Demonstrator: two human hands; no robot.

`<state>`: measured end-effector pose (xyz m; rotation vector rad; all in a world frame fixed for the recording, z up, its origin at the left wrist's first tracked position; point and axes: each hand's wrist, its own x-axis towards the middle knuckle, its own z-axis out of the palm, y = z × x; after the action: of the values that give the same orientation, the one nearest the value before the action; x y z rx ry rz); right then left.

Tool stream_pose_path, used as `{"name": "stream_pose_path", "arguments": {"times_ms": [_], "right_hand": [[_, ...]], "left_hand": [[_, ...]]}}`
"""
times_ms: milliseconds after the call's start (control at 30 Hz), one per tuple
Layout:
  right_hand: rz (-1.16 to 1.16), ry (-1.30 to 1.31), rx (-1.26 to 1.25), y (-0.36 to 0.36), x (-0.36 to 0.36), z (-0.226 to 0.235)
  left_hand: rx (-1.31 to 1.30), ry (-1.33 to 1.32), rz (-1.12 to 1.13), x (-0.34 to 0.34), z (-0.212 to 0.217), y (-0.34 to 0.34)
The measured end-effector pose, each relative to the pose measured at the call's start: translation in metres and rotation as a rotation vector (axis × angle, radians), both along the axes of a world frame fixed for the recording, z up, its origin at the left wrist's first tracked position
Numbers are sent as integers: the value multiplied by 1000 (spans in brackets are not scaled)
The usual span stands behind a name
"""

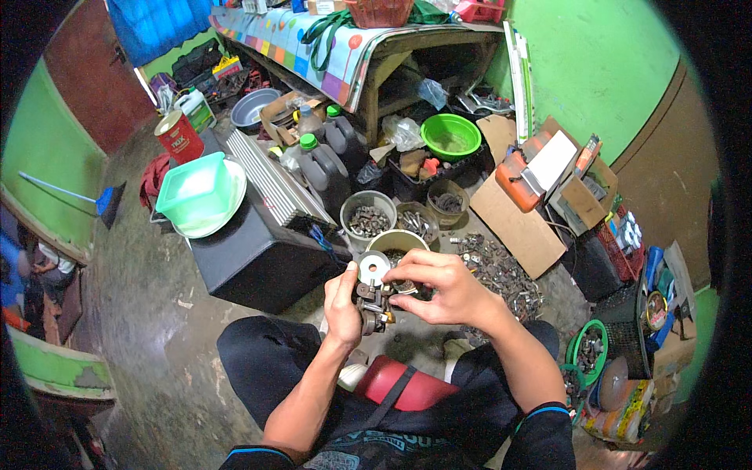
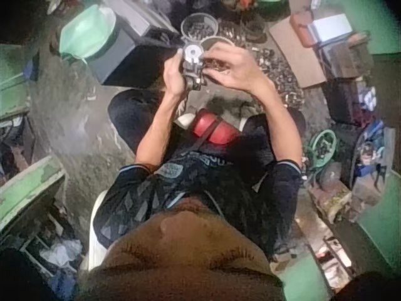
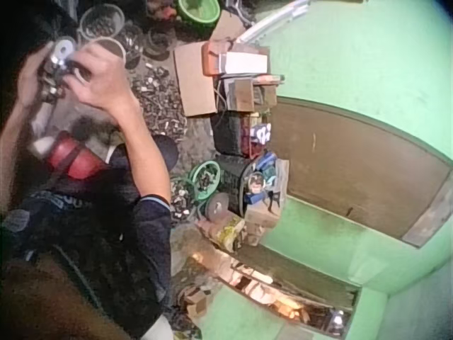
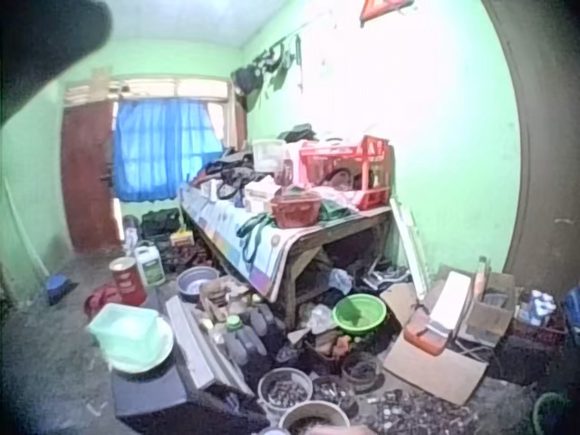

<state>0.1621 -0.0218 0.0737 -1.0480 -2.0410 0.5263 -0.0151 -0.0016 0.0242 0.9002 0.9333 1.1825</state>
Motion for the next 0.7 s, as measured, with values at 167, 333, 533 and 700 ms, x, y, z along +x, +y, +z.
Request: {"name": "stream_pose_path", "arguments": {"times_ms": [167, 333, 533, 700], "right_hand": [[-2, -210, 90, 1, -2, -2], [-21, -169, 187, 3, -3, -11], [-114, -14, 331, 4, -7, -14], [-221, 92, 336, 14, 10, -15]], "left_hand": [[28, 47, -16, 0, -8, 1], [-180, -82, -7, 0, -2, 0], [-260, -181, 76, -1, -11, 7], [-289, -278, 234, -10, -37, 16]]}}
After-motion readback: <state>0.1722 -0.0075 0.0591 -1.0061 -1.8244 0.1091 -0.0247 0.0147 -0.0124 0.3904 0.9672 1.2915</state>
